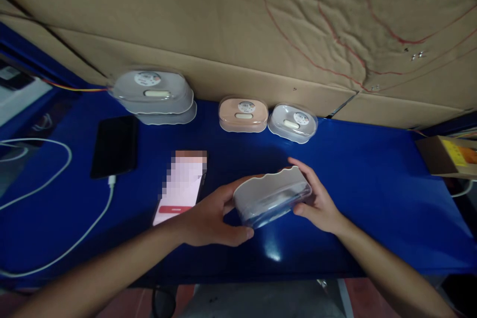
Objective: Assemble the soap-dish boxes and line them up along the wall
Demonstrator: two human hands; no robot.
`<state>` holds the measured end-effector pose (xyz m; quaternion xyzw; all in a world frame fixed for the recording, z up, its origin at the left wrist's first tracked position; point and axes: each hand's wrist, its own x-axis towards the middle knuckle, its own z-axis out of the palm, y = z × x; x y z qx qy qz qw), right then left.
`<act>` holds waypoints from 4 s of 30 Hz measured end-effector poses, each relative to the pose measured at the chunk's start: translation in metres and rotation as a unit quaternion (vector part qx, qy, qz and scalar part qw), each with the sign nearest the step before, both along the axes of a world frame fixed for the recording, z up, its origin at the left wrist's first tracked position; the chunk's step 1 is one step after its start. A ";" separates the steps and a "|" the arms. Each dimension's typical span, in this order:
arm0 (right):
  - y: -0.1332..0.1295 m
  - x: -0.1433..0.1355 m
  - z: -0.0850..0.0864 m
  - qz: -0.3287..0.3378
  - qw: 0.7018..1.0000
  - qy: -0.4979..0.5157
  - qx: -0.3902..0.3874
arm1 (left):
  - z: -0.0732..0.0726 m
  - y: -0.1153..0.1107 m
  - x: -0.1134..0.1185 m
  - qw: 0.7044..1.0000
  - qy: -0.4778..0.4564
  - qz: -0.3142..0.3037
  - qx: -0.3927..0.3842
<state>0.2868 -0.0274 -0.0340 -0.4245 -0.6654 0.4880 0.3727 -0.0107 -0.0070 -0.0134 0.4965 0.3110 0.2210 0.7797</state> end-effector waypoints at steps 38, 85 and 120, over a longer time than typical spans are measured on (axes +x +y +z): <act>0.016 0.072 0.032 -0.048 0.906 -0.409 0.097 | -0.001 0.013 0.010 0.977 0.143 0.138 0.075; 0.065 0.075 -0.024 -0.199 0.923 -0.259 0.202 | 0.005 0.037 0.004 0.774 0.323 -0.046 0.542; 0.033 0.026 -0.016 -0.025 0.913 -0.326 0.245 | -0.007 0.000 -0.004 0.900 0.168 -0.149 0.374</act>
